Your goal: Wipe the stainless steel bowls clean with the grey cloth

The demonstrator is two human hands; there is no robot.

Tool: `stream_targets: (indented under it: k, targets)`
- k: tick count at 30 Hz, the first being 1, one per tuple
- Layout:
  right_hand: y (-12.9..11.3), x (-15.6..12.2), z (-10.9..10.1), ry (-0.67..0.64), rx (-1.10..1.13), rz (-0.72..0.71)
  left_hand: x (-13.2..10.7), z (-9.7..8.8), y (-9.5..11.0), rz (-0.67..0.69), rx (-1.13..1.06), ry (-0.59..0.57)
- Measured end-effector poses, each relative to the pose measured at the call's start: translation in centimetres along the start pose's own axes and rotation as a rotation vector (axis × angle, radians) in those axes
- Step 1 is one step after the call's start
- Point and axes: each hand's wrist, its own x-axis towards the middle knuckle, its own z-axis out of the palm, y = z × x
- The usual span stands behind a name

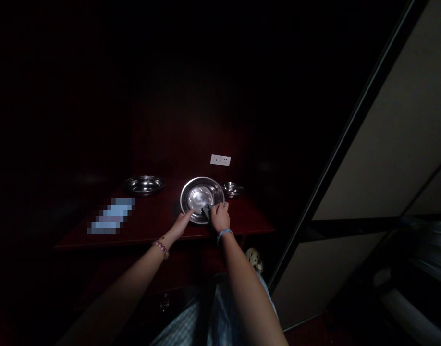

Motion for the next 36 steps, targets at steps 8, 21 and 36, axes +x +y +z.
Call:
stream_targets:
  k: [8,21,36]
  targets:
    - [0.06,-0.03,0.15,0.022,0.035,-0.016,0.00,0.06,0.08,-0.024,-0.006,0.012]
    - [-0.34,-0.16,-0.28,0.010,-0.007,-0.007,0.06,0.11,-0.12,0.002,-0.032,-0.001]
    - [-0.31,-0.20,-0.46,-0.003,0.017,0.017,0.21,-0.04,-0.17,0.005,-0.014,0.002]
